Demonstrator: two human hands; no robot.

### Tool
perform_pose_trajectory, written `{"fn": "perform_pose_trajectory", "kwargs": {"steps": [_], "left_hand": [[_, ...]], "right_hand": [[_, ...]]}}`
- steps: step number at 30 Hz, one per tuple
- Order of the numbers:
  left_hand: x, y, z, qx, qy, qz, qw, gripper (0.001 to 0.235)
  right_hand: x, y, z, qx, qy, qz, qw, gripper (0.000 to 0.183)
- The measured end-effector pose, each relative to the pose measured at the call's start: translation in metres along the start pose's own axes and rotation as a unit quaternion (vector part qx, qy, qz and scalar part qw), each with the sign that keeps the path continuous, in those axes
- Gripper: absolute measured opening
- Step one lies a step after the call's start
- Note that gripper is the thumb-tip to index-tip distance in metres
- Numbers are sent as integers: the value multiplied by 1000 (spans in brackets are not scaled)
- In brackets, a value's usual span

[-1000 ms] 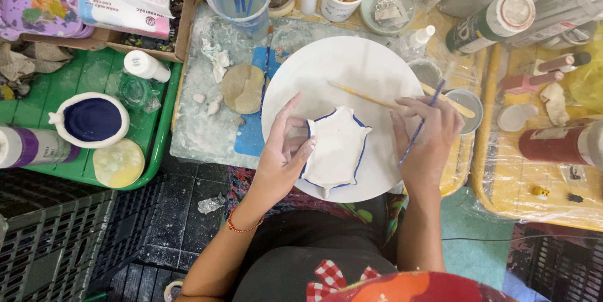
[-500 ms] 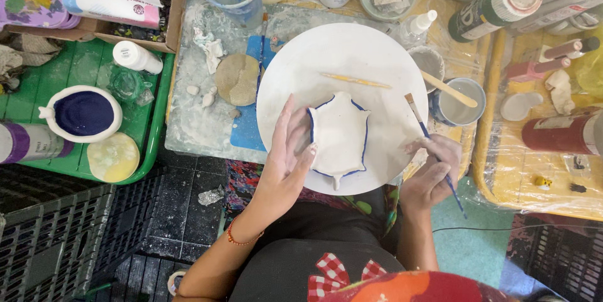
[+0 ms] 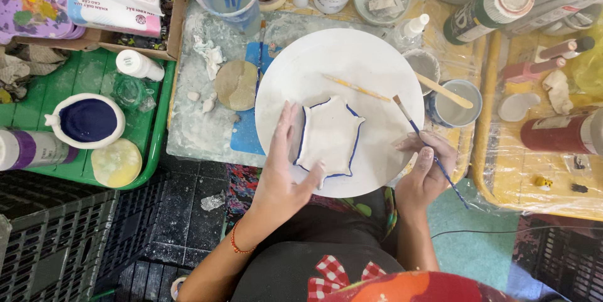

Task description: The person applies paint or glaze to a small ceramic bowl and a flat decorative ceramic piece using a paintbrush. They rotate the objects by hand to coat the edges and surfaces evenly.

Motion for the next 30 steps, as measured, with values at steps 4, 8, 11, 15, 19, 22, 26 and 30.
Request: {"fn": "perform_pose_trajectory", "kwargs": {"steps": [4, 8, 11, 15, 19, 22, 26, 30], "left_hand": [[-2, 8, 2, 32, 57, -158, 985, 110], [-3, 14, 5, 78, 62, -106, 989, 118], [-2, 12, 6, 66, 35, 10, 997, 112], [7, -3, 1, -8, 2, -21, 1000, 97], [4, -8, -7, -29, 53, -179, 982, 80], [2, -4, -13, -42, 74, -238, 967, 74], [6, -8, -17, -49, 20, -154, 987, 74], [14, -11, -14, -32, -15, -14, 999, 75]], "right_hand": [[-7, 1, 6, -12, 18, -14, 1000, 19], [-9, 4, 9, -12, 6, 4, 1000, 18], [-8, 5, 8, -8, 3, 28, 1000, 19], [-7, 1, 8, -10, 6, -15, 1000, 12], [1, 0, 9, -6, 33, -94, 995, 9], [13, 0, 10, 11, 71, -110, 991, 7], [21, 9, 17, 61, 159, -213, 962, 3], [19, 17, 21, 56, 221, -315, 921, 4]]}}
Point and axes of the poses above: each hand's wrist, its own z-axis away from the middle knuckle, its own y-axis out of the palm, x = y × z, the point moved 6 cm from there along -z, towards the middle knuckle
